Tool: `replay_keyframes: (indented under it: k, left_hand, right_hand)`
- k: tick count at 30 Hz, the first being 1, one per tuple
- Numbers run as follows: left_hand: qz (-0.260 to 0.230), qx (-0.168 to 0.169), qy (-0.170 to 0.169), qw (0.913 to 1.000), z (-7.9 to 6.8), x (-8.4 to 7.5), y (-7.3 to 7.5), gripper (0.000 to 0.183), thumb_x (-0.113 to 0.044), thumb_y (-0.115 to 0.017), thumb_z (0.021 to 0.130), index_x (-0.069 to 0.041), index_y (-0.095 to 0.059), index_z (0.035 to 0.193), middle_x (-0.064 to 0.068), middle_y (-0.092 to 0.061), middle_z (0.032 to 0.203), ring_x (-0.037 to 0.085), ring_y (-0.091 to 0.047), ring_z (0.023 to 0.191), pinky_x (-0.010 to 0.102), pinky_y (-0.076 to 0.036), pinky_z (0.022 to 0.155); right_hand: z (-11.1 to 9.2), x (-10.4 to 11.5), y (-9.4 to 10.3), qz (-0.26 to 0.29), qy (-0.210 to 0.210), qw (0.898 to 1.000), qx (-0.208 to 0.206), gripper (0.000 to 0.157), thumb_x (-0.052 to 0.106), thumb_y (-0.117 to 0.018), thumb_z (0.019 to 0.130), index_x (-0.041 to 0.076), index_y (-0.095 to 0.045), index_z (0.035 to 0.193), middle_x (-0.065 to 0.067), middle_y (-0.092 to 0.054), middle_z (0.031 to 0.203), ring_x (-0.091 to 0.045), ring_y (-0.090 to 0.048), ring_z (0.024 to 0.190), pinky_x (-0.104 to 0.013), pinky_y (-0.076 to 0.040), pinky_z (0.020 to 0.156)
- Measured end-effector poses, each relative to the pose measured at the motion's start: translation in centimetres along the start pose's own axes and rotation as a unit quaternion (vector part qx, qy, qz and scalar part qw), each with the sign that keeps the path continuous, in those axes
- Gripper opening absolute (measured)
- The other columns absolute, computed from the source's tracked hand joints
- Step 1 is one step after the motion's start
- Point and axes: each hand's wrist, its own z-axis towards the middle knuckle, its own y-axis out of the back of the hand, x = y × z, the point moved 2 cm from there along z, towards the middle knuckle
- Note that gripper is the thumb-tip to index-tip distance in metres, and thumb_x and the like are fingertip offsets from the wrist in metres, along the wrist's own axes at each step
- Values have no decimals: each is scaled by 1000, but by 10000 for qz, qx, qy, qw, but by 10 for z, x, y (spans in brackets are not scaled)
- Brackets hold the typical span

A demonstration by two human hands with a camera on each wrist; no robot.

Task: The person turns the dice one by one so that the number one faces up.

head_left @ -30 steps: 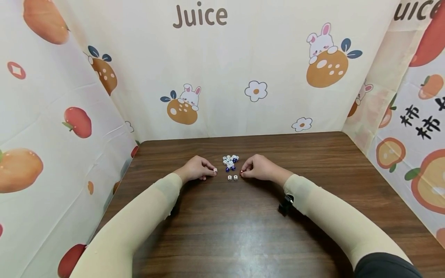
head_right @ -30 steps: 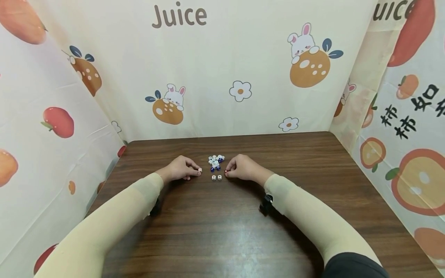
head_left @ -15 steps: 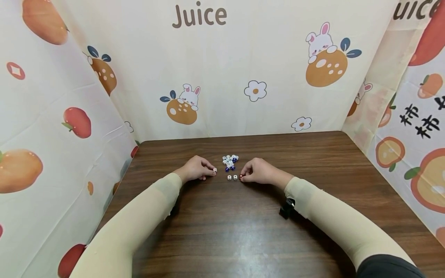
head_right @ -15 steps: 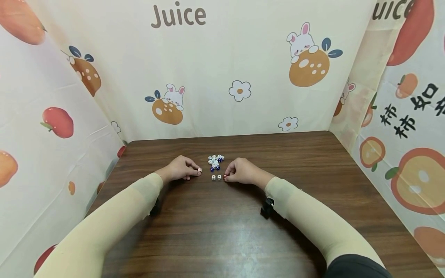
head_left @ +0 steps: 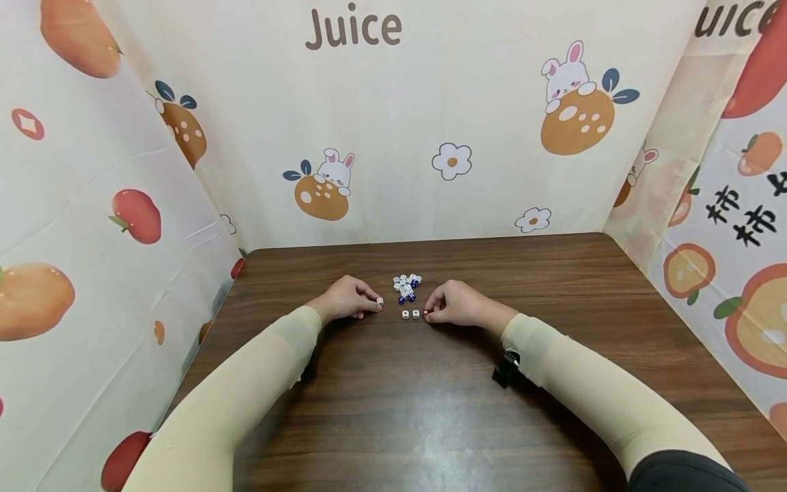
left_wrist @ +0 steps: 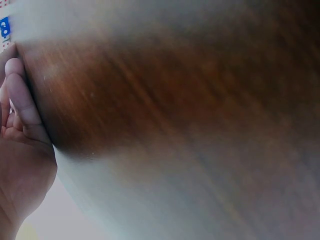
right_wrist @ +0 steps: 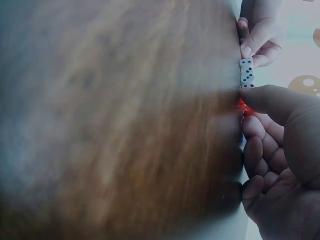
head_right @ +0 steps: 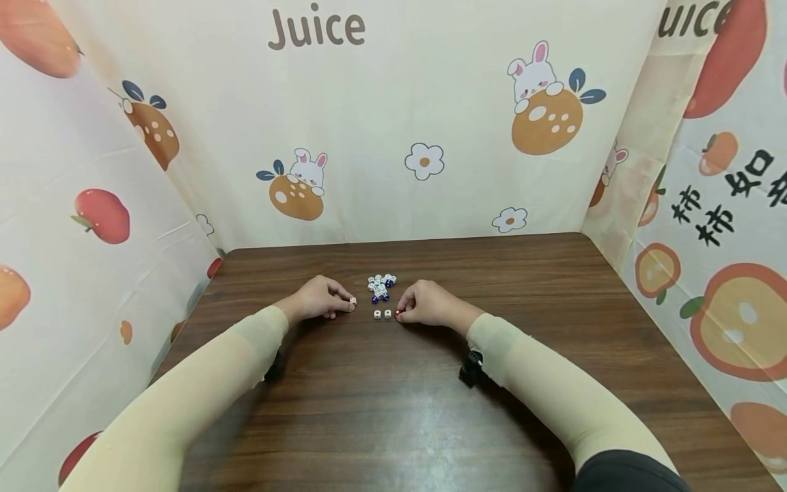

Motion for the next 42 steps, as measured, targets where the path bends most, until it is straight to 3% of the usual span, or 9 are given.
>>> replay_keyframes:
  k: [14,25,32,42]
  left_hand:
    - [-9,-17,40,10000,0,0,1,16,-22,-92,98,-12,-91,111,4,-83,103,8,-64,63,25,-57,61]
    - [18,-39,7,10000,3,3,-1,17,-22,-92,98,-12,-91,112,4,-84,104,8,-65,62,25,-57,60]
    - [25,-56,1,10000,5,5,0,17,-22,-93,98,-12,-91,112,5,-84,106,8,-65,61,26,-58,60]
    - [-9,-43,11,10000,2,3,0,17,-22,-92,98,-12,-91,112,5,-84,104,9,-65,62,26,-58,61]
  right_hand:
    - [4,-1,1,-96,27,9999,133,4,16,-87,92,16,-90,95,14,-72,70,2,-59,66,-20,-49,67]
    - [3,-2,16,143,36,9983,561,16,16,-90,94,9,-89,109,8,-79,83,-4,-66,77,-21,-55,75]
    - [14,-13,29,52,-123,9998,168,14,17,-83,101,9,-90,109,3,-84,88,-5,-69,78,-24,-57,76]
    - [38,-27,32,126,-915,9946,-477,22,23,-72,111,13,-91,105,-2,-83,88,-12,-63,68,-29,-54,68]
